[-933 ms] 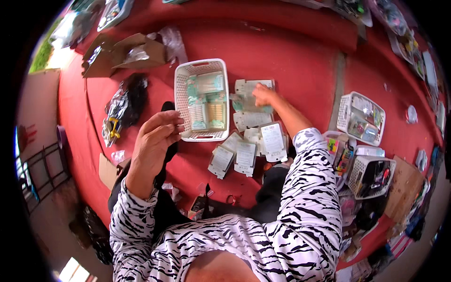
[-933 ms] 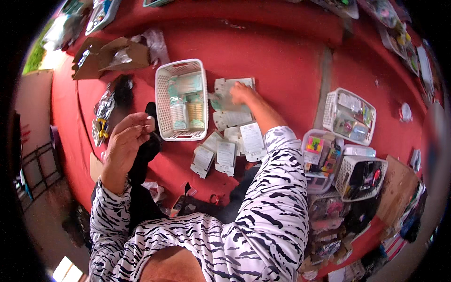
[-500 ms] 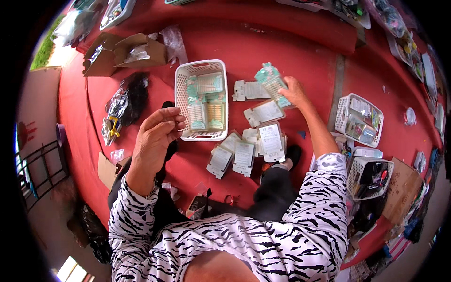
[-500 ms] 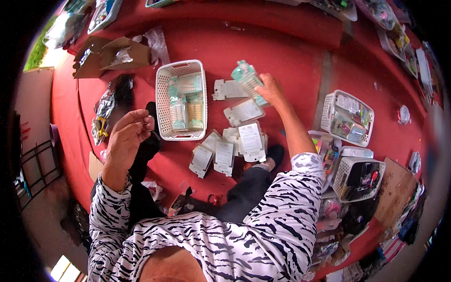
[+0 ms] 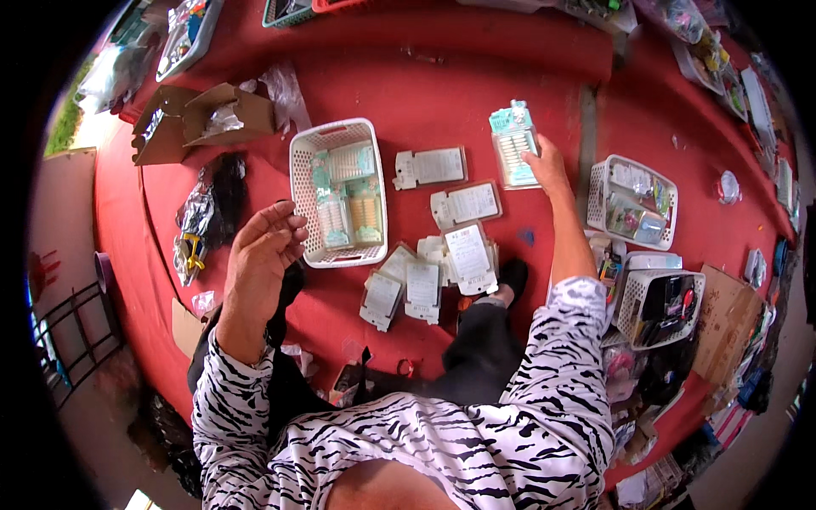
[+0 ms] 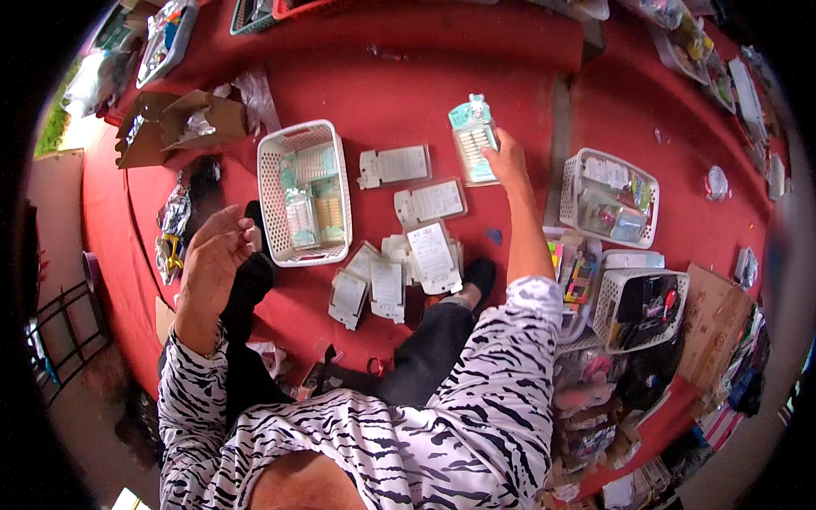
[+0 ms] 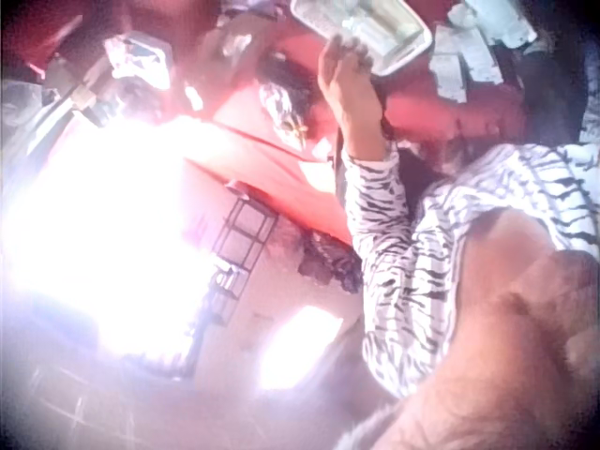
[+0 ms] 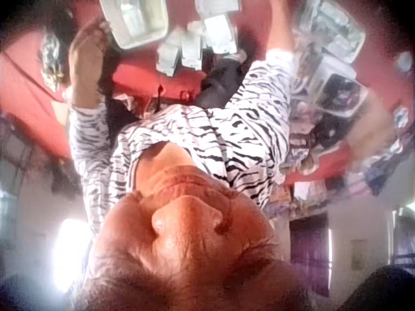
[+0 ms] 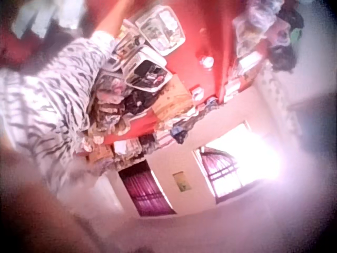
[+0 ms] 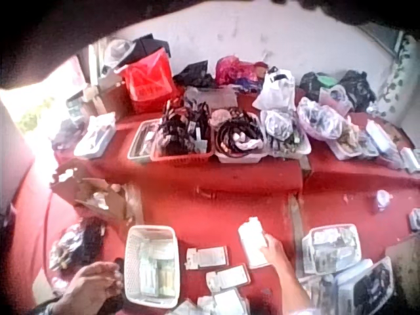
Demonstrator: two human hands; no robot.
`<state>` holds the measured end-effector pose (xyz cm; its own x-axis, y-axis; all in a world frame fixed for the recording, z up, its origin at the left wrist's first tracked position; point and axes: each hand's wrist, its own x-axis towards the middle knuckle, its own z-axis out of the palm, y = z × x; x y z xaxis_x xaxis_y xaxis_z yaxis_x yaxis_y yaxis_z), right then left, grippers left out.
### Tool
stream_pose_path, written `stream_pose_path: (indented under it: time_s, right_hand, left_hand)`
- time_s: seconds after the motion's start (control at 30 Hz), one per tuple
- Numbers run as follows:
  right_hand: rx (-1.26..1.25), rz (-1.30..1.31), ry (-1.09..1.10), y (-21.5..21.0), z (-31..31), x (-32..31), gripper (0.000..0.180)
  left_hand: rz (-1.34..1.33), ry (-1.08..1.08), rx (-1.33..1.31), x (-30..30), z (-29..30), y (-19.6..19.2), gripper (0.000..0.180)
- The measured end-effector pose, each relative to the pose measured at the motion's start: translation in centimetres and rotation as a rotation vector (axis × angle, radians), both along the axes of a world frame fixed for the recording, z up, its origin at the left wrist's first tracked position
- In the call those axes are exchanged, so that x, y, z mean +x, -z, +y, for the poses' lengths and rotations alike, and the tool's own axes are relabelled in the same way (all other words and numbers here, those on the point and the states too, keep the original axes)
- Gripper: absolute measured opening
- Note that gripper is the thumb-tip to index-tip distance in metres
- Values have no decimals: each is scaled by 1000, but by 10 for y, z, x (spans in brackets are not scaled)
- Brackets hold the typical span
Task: The person sits on a red floor and organizes small packaged items, including blister packs and boxes, into white plastic baskets. They pick up items from a pile, inspect them, and place them into the baskets.
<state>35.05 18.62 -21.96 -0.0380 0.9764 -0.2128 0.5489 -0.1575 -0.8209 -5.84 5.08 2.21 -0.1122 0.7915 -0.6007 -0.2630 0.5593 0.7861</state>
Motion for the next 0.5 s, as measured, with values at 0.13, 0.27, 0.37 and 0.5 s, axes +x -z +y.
stream_pose_path:
  time_s: [0.13,0.27,0.37,0.5]
  right_hand:
    - [-253,1114,-65,-77,-1,-65,30]
    - [-347,1210,-183,-125,-17,-146,32]
    - [-402,1133,-305,-151,-40,-204,33]
    - [-470,1104,-338,-182,-59,-254,29]
  left_hand:
    - [-85,-80,50,-5,-12,14,34]
    - [-5,-40,22,19,-10,17,49]
    - [-79,-66,-75,27,-2,21,50]
    - [-170,-128,235,16,-4,20,36]
